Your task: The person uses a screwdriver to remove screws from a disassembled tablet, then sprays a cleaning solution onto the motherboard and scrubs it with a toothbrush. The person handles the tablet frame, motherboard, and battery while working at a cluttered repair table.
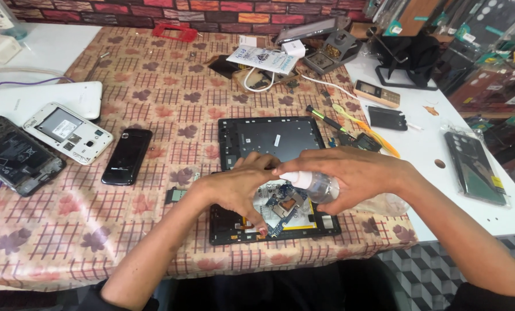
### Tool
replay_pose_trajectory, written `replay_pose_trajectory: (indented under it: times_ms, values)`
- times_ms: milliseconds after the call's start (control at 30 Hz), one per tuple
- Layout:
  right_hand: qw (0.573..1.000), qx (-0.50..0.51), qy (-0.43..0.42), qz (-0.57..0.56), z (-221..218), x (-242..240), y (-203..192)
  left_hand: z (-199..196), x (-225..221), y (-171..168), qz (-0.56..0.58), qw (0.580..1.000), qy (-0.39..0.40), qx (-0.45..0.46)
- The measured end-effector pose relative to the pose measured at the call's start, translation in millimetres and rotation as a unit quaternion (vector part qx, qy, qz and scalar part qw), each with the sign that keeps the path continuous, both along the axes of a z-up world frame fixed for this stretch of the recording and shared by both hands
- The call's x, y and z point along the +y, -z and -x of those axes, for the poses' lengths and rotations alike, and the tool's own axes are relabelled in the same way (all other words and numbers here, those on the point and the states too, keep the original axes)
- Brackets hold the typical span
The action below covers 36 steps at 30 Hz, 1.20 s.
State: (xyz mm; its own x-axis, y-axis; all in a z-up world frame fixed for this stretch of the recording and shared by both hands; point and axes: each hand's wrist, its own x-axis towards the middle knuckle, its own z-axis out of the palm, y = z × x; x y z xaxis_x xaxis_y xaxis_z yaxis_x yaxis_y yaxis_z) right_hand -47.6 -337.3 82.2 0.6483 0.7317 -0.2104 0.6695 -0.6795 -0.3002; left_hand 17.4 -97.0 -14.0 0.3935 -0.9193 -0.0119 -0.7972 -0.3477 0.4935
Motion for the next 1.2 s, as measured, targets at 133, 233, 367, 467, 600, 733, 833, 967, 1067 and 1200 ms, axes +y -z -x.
replay_pose_trajectory:
  times_ms: [133,233,367,467,600,733,833,967,1067,1200]
  values:
    - [1.0,0.006,-0.008,-0.025,-2,-2,7,-1,1,3,0.004,1.0,0.002,0.006]
    - [0.999,-0.013,-0.006,-0.029,-2,-4,7,-1,-1,2,-0.004,1.0,-0.004,0.016]
    - [0.997,-0.036,-0.006,-0.07,1,-10,3,0,-3,2,-0.021,0.999,-0.023,0.019]
    - [0.988,-0.088,-0.044,-0.119,5,-16,-2,0,-4,2,-0.022,0.999,-0.027,0.012]
    - [0.997,-0.036,0.0,-0.062,7,-15,-5,-1,-4,1,-0.019,0.999,-0.039,0.027]
    - [1.0,0.005,0.017,-0.018,8,-12,-2,-2,2,1,0.007,0.999,-0.036,0.008]
    - [0.999,-0.014,-0.013,-0.028,7,-12,0,-3,3,0,0.006,0.999,-0.034,-0.001]
    - [1.0,-0.001,-0.005,-0.003,6,-10,5,-2,3,-2,0.001,0.999,-0.042,0.004]
    - [1.0,-0.009,0.0,0.006,8,-9,7,-2,3,-3,-0.014,0.999,-0.049,0.001]
    - [0.999,-0.011,0.021,0.034,9,-5,7,-1,6,-4,-0.032,0.998,-0.058,0.002]
